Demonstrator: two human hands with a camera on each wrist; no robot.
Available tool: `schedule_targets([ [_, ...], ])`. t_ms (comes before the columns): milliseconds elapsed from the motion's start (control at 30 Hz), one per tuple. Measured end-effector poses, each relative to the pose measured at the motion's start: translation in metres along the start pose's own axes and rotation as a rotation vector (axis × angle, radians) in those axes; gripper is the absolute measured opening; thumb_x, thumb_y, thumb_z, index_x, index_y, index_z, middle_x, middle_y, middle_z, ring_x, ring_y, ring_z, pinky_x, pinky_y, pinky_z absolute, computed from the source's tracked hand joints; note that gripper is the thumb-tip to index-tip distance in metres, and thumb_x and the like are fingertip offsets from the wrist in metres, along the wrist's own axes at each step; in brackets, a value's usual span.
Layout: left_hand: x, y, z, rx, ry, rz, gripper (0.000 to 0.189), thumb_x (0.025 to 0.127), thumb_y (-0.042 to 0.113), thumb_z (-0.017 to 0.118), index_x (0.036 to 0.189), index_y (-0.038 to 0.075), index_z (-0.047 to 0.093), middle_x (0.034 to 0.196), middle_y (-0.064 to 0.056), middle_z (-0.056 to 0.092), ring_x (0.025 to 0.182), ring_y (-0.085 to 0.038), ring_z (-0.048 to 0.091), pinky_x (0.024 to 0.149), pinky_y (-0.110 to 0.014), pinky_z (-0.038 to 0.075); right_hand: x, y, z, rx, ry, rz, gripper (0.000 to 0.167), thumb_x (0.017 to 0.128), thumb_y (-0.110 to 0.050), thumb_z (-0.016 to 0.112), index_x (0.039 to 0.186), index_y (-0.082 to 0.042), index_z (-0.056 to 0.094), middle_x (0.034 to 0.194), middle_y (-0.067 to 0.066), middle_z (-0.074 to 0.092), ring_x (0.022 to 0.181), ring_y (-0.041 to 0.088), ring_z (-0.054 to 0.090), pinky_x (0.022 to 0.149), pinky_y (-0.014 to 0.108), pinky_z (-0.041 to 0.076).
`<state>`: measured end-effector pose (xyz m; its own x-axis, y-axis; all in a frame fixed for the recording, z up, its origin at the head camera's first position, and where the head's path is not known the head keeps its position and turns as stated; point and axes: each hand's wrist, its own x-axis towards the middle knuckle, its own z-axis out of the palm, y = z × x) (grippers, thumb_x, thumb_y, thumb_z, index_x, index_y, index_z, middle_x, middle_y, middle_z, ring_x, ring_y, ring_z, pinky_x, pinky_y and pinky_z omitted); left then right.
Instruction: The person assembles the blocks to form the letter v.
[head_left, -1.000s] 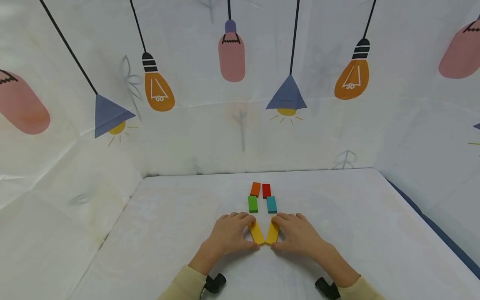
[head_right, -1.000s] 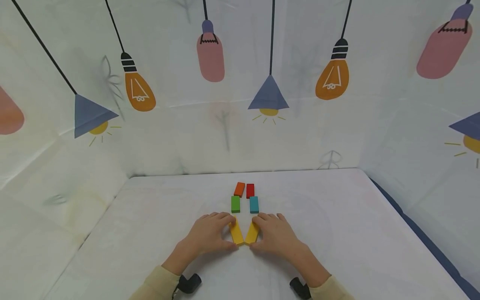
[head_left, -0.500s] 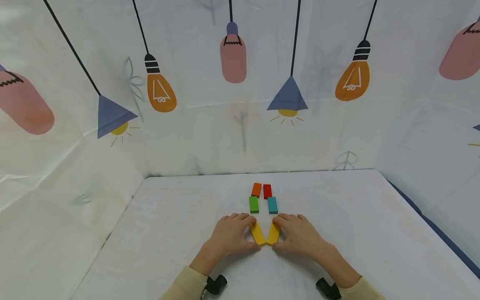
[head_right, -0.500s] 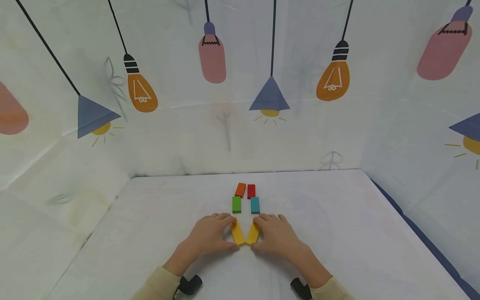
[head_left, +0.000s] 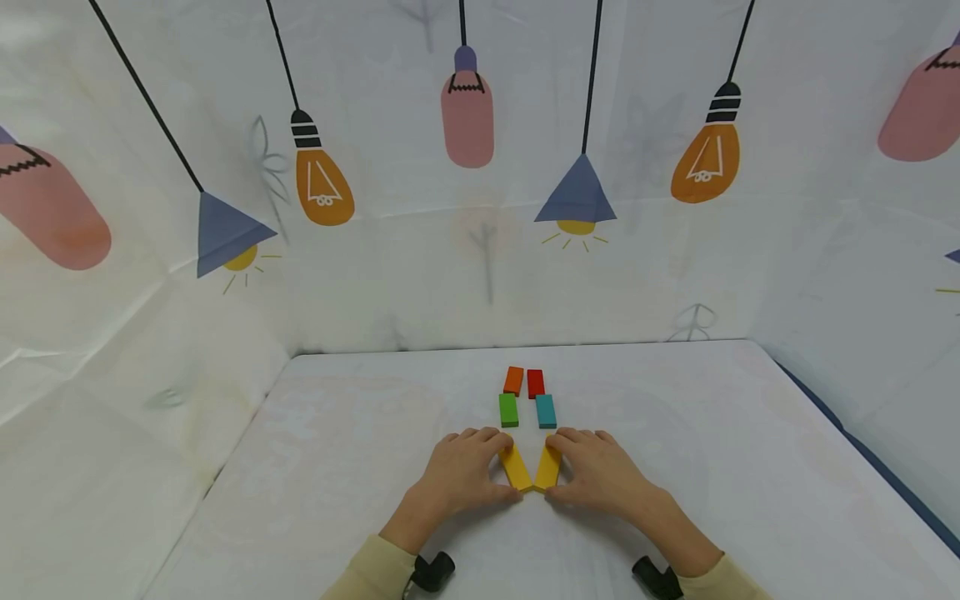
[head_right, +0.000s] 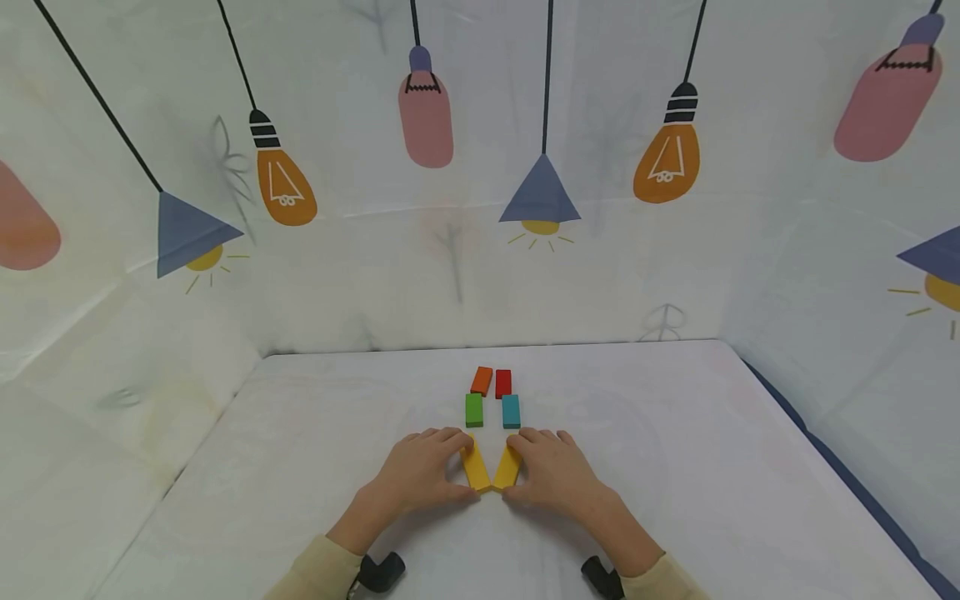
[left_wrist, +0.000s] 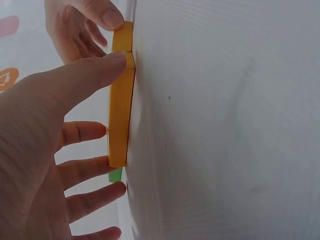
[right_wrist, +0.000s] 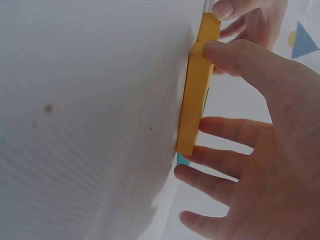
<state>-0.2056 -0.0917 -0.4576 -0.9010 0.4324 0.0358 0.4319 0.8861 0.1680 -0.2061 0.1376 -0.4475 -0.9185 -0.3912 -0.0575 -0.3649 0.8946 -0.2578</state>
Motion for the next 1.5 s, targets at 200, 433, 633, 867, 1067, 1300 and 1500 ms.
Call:
schedule_targets([
  [200, -0.001, 0.000, -0.001, 0.005, -0.008, -0.005, 0.068, 0.077, 0.072, 0.067, 0.130, 0.032, 0.058, 0.137, 0.005, 0.060, 0.122, -0.020, 0.058, 0.101, -0.051, 0.049, -0.001, 0.000, -0.001, -0.005, 0.000, 0.009, 0.069, 0.073, -0.056, 0.080, 0.129, -0.019, 0.063, 0.139, 0.006, 0.059, 0.127, 0.031, 0.054, 0.111, 0.062, 0.035],
  [433, -0.002, -0.001, 0.000, 0.000, -0.011, -0.006, 0.068, 0.077, 0.073, 0.067, 0.130, 0.032, 0.057, 0.138, 0.006, 0.059, 0.123, -0.020, 0.058, 0.102, -0.051, 0.049, -0.001, 0.001, -0.003, -0.006, 0.011, 0.017, 0.067, 0.073, -0.058, 0.079, 0.127, -0.021, 0.064, 0.140, 0.006, 0.059, 0.129, 0.032, 0.053, 0.111, 0.063, 0.035],
  [633, -0.006, 0.000, 0.000, -0.002, 0.012, 0.007, 0.066, 0.078, 0.072, 0.066, 0.129, 0.031, 0.056, 0.144, 0.004, 0.053, 0.130, -0.021, 0.053, 0.105, -0.052, 0.047, 0.001, 0.003, -0.010, -0.017, 0.040, 0.020, 0.064, 0.075, -0.059, 0.078, 0.124, -0.021, 0.065, 0.137, 0.006, 0.061, 0.128, 0.031, 0.054, 0.110, 0.061, 0.037],
  [867, -0.009, 0.002, 0.002, -0.011, 0.034, 0.027, 0.065, 0.080, 0.072, 0.064, 0.131, 0.033, 0.056, 0.140, 0.003, 0.054, 0.129, -0.022, 0.051, 0.107, -0.053, 0.045, 0.007, 0.010, -0.012, -0.017, 0.064, 0.030, 0.066, 0.077, -0.057, 0.076, 0.128, -0.018, 0.063, 0.136, 0.008, 0.061, 0.128, 0.032, 0.054, 0.109, 0.063, 0.038],
  [1067, -0.009, 0.004, 0.001, -0.006, 0.045, 0.063, 0.059, 0.082, 0.066, 0.066, 0.133, 0.036, 0.058, 0.130, 0.005, 0.057, 0.121, -0.019, 0.053, 0.105, -0.051, 0.045, 0.013, 0.017, -0.014, -0.031, 0.101, 0.010, 0.064, 0.079, -0.054, 0.076, 0.129, -0.015, 0.063, 0.135, 0.009, 0.062, 0.126, 0.032, 0.055, 0.107, 0.062, 0.041],
  [1300, -0.012, 0.013, -0.005, 0.007, 0.002, 0.114, 0.058, 0.082, 0.065, 0.068, 0.134, 0.040, 0.058, 0.123, 0.007, 0.059, 0.112, -0.015, 0.055, 0.105, -0.048, 0.046, 0.015, 0.020, -0.016, -0.017, 0.119, -0.014, 0.060, 0.082, -0.049, 0.075, 0.128, -0.014, 0.063, 0.134, 0.010, 0.062, 0.125, 0.033, 0.056, 0.106, 0.061, 0.042],
  [1500, -0.015, 0.019, -0.008, 0.045, -0.028, 0.178, 0.058, 0.083, 0.067, 0.066, 0.134, 0.043, 0.058, 0.122, 0.008, 0.059, 0.111, -0.014, 0.054, 0.104, -0.043, 0.046, 0.017, 0.023, -0.014, -0.009, 0.134, -0.032, 0.056, 0.083, -0.046, 0.074, 0.127, -0.013, 0.064, 0.132, 0.010, 0.063, 0.125, 0.034, 0.056, 0.106, 0.061, 0.042],
])
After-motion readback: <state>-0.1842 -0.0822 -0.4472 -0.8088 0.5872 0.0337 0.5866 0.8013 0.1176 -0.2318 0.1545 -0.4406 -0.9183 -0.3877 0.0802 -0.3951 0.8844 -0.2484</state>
